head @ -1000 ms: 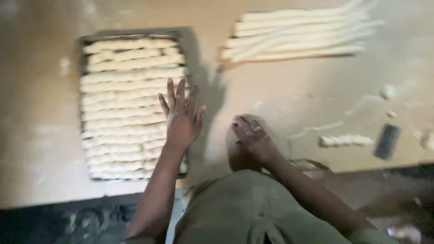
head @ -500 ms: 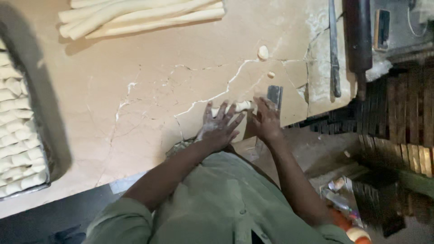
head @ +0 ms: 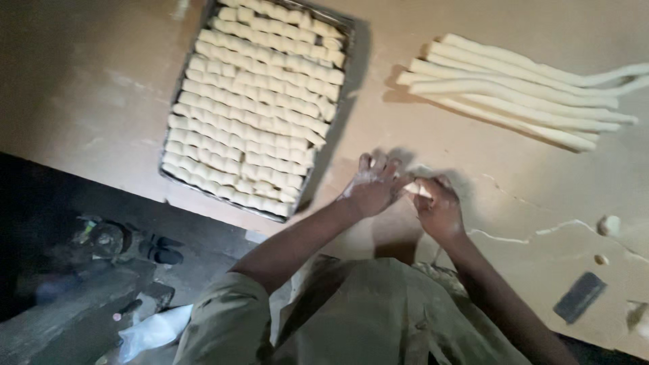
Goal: The person rolls a long rope of dough on the table, cuts it into small pieces using a dough scraper, and places the cut pieces into a tray filled with similar dough pieces. They repeat this cycle with additional dough ropes, occasionally pressing the pieces in the tray flat.
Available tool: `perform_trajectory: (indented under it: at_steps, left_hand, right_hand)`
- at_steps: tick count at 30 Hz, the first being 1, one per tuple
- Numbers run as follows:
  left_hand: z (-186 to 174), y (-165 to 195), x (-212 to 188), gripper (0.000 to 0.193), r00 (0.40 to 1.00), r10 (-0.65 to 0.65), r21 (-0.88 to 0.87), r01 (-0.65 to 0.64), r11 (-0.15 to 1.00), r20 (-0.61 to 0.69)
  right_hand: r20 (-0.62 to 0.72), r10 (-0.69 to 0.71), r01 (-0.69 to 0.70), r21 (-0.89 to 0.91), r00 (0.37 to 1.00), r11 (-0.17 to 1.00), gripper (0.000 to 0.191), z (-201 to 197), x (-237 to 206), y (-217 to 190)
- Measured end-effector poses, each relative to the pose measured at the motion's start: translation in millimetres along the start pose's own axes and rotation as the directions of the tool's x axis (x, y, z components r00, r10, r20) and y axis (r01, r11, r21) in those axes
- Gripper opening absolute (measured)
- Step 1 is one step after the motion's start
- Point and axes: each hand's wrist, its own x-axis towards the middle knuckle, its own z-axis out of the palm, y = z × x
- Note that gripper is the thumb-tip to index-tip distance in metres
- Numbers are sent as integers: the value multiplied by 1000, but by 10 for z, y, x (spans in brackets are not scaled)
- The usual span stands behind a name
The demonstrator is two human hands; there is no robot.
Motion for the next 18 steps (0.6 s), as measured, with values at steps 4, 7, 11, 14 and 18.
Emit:
perform_trajectory:
  at_steps: [4, 7, 11, 14, 18]
  left_hand:
    - [-934, -1322, 75, 53, 983, -176, 30, 178, 984, -50]
    - [-1480, -2283, 35, 48, 963, -268, 74, 268, 960, -10]
    - [-1761, -3253, -124, 56, 938, -329, 83, 339, 937, -109]
    - [-1550, -3484, -244, 63, 918, -358, 79, 375, 924, -172]
    - [-1321, -3558, -298, 64, 908, -328, 90, 361, 928, -259]
  right_hand:
    - [-69, -182, 186, 65, 981, 980, 33, 329, 1398, -689]
    - [-118, -304, 321, 165, 945, 933, 30, 686, 2313, -1121]
    - [-1, -348, 339, 228, 937, 912, 44, 1324, 3148, -1470]
    - [102, -423, 391, 236, 901, 890, 46, 1505, 3280, -1417]
    - [26, -477, 473, 92, 879, 876, 35, 1148, 2819, -1068]
